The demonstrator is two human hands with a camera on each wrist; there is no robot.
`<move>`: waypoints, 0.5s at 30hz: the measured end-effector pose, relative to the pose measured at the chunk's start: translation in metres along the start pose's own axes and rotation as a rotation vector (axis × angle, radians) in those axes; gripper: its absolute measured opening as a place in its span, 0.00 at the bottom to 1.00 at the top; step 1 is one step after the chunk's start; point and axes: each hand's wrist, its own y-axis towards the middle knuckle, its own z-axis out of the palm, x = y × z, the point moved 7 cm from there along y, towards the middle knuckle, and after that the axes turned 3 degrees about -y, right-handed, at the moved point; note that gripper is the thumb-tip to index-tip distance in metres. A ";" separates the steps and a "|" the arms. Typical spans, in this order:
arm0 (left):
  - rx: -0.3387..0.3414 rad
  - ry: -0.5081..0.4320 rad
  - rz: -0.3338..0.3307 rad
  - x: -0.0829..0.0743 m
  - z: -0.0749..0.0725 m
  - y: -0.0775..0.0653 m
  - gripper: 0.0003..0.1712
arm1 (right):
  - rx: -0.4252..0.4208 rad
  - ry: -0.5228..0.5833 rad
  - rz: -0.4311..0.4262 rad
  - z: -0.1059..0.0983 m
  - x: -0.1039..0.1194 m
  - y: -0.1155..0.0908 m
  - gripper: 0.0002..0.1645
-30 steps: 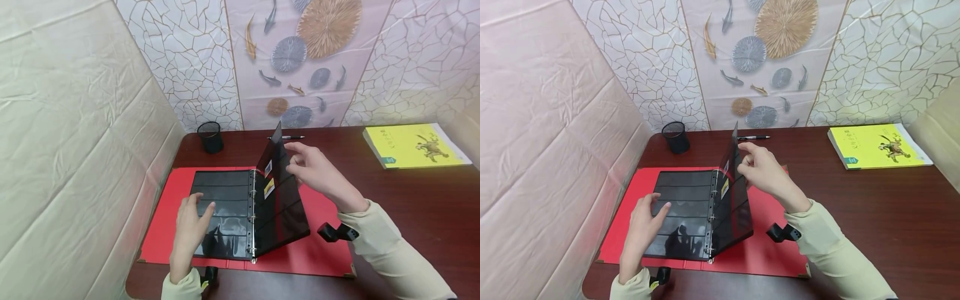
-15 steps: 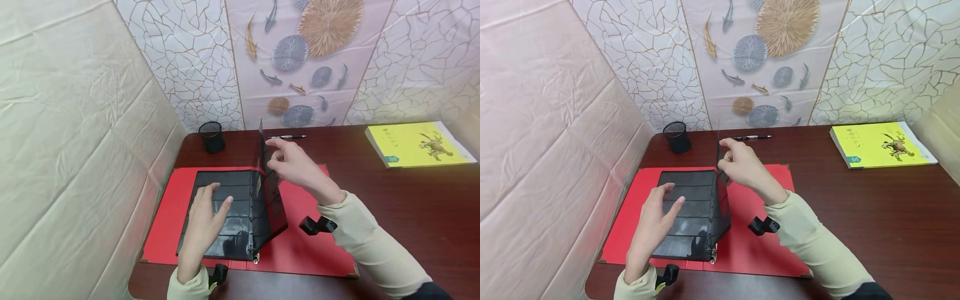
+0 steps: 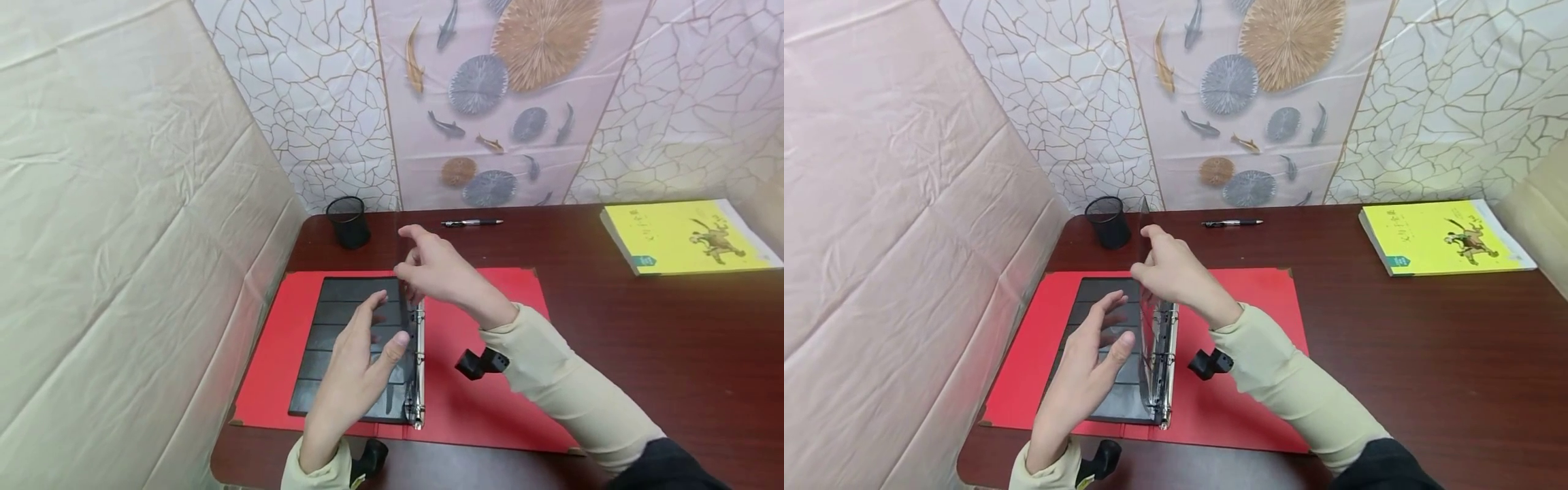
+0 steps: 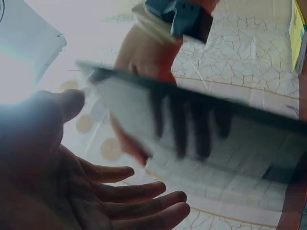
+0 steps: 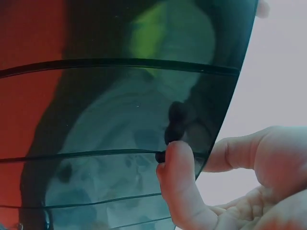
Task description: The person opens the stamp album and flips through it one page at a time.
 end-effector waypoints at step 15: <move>-0.161 -0.064 0.215 -0.003 -0.019 -0.011 0.25 | -0.048 -0.178 -0.057 -0.005 -0.015 0.008 0.36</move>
